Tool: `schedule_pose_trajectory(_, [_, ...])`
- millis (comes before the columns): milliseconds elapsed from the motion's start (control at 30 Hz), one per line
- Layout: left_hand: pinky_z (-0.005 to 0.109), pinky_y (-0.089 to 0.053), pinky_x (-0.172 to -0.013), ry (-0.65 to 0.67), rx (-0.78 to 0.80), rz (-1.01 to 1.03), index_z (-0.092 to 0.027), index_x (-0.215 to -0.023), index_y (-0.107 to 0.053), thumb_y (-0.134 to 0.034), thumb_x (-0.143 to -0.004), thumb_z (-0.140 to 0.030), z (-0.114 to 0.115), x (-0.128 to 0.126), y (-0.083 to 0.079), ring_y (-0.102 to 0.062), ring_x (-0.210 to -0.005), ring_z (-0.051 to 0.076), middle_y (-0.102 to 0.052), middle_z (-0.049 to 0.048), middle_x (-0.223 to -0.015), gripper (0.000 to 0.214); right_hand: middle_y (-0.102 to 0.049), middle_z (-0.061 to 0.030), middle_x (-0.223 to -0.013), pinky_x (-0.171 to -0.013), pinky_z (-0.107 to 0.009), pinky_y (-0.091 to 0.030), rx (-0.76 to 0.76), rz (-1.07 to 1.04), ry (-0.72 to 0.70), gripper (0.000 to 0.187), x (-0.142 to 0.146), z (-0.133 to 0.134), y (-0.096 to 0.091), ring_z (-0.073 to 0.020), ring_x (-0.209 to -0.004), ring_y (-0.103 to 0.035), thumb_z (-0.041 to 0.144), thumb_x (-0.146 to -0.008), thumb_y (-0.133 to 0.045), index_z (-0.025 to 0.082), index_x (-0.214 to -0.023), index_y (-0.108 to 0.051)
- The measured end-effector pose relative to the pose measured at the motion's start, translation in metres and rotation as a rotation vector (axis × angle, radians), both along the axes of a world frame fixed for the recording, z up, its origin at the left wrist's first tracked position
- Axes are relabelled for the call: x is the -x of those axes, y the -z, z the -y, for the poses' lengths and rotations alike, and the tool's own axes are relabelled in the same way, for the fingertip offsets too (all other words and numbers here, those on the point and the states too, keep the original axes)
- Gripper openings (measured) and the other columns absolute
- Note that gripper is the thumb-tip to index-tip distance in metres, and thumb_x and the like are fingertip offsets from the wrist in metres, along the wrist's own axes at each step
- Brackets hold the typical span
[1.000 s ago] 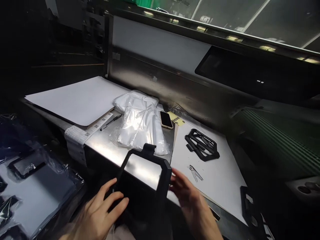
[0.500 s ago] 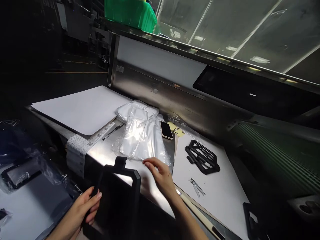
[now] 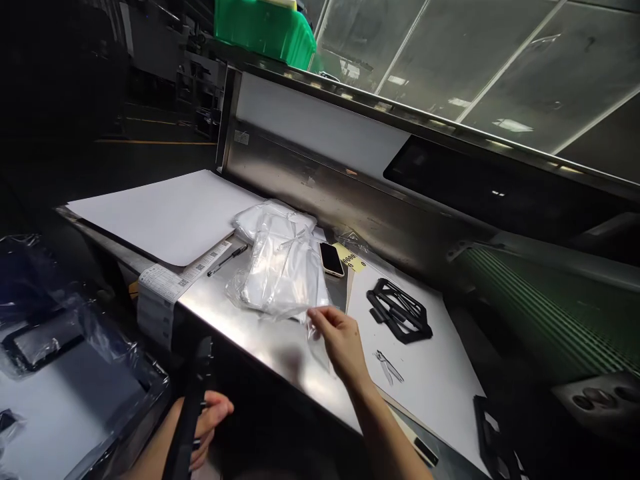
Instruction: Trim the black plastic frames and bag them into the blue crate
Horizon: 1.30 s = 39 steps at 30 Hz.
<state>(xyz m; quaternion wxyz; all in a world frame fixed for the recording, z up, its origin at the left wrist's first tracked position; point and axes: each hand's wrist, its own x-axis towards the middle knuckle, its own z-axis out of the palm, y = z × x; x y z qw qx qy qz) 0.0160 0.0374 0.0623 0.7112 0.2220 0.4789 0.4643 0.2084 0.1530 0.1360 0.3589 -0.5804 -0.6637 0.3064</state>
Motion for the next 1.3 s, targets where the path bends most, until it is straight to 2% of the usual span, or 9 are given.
schedule_pose_trajectory(133, [0.018,-0.017,-0.034,0.069,-0.013,0.055,-0.013,-0.068,-0.061,-0.074,-0.050,-0.043,0.004,-0.017,-0.019,-0.022,-0.032,0.000,-0.041,-0.0068,-0.045,0.037,-0.056,0.0025,-0.054,-0.050,-0.023,-0.040,0.111,-0.117,-0.051,0.027,0.025,0.077,0.008,-0.0101,-0.051,-0.052,0.034,-0.079,-0.053,0.014,-0.063,-0.059])
schedule_pose_trajectory(300, [0.015,-0.015,-0.036,0.139,0.033,0.027,-0.012,-0.058,-0.058,-0.074,-0.055,-0.033,0.020,-0.022,-0.034,-0.019,-0.036,0.000,-0.027,-0.0111,-0.037,0.027,-0.061,-0.0012,-0.058,-0.052,-0.023,-0.037,0.149,-0.283,-0.056,0.018,0.040,0.131,0.023,-0.0131,-0.054,-0.053,0.030,-0.072,-0.058,0.016,-0.062,-0.064])
schedule_pose_trajectory(400, [0.014,-0.017,-0.036,0.131,0.069,-0.025,-0.012,-0.059,-0.054,-0.071,-0.058,-0.036,0.030,-0.018,-0.030,-0.020,-0.036,0.000,-0.033,-0.0104,-0.040,0.029,-0.059,-0.0006,-0.056,-0.052,-0.023,-0.036,0.213,-0.435,-0.006,0.015,0.035,0.147,0.032,-0.0125,-0.054,-0.050,0.028,-0.070,-0.062,0.017,-0.059,-0.064])
schedule_pose_trajectory(600, [0.015,-0.017,-0.036,0.089,0.084,-0.144,-0.014,-0.058,-0.049,-0.067,-0.063,-0.031,0.038,0.010,-0.005,-0.016,-0.036,0.000,-0.032,-0.0110,-0.042,0.025,-0.049,0.0044,-0.060,-0.062,-0.026,-0.045,0.345,-0.940,0.240,0.026,0.001,0.160,0.052,-0.0110,-0.058,-0.050,0.047,-0.072,-0.054,0.023,-0.064,-0.049])
schedule_pose_trajectory(767, [0.016,-0.016,-0.037,0.123,0.103,-0.290,-0.014,-0.064,-0.053,-0.067,-0.063,-0.034,0.037,0.035,0.019,-0.019,-0.036,0.002,-0.028,-0.0113,-0.041,0.024,-0.042,0.0048,-0.056,-0.050,-0.024,-0.041,0.498,-1.074,0.242,0.026,-0.005,0.171,0.070,-0.0084,-0.049,-0.043,0.040,-0.067,-0.062,0.019,-0.064,-0.046])
schedule_pose_trajectory(867, [0.016,-0.017,-0.037,0.214,0.076,-0.352,-0.015,-0.081,-0.060,-0.070,-0.057,-0.037,0.038,0.052,0.023,-0.024,-0.036,0.003,-0.037,-0.0092,-0.046,0.034,-0.037,0.0089,-0.051,-0.039,-0.017,-0.030,0.490,-1.043,0.247,0.025,0.000,0.172,0.082,-0.0035,-0.040,-0.033,0.034,-0.071,-0.061,0.017,-0.065,-0.043])
schedule_pose_trajectory(1000, [0.017,-0.031,-0.046,0.401,0.006,-0.388,-0.021,-0.115,-0.053,-0.051,-0.074,-0.045,0.039,0.062,0.014,-0.030,-0.043,0.005,-0.039,-0.0074,-0.051,0.047,-0.043,0.0077,-0.055,-0.035,-0.016,-0.025,0.410,-0.927,0.250,0.026,0.000,0.162,0.091,-0.0018,-0.037,-0.029,0.033,-0.083,-0.049,0.014,-0.066,-0.045])
schedule_pose_trajectory(1200, [0.017,-0.025,-0.046,0.629,-0.106,-0.440,-0.019,-0.135,-0.015,-0.053,-0.076,-0.034,0.025,0.021,0.018,-0.031,-0.048,0.008,-0.039,-0.0091,-0.050,0.072,-0.048,0.0060,-0.057,-0.036,-0.017,-0.026,0.462,-0.670,-0.011,0.030,0.001,0.150,0.081,-0.0023,-0.037,-0.032,0.038,-0.084,-0.046,0.013,-0.069,-0.052])
schedule_pose_trajectory(1300, [0.017,-0.021,-0.043,0.707,-0.130,-0.448,-0.014,-0.109,-0.053,-0.055,-0.074,-0.035,0.017,0.000,0.027,-0.028,-0.046,0.007,-0.038,-0.0081,-0.049,0.041,-0.049,0.0042,-0.055,-0.040,-0.019,-0.028,0.485,-0.491,-0.173,0.031,-0.006,0.151,0.065,-0.0043,-0.042,-0.037,0.036,-0.082,-0.049,0.013,-0.065,-0.058])
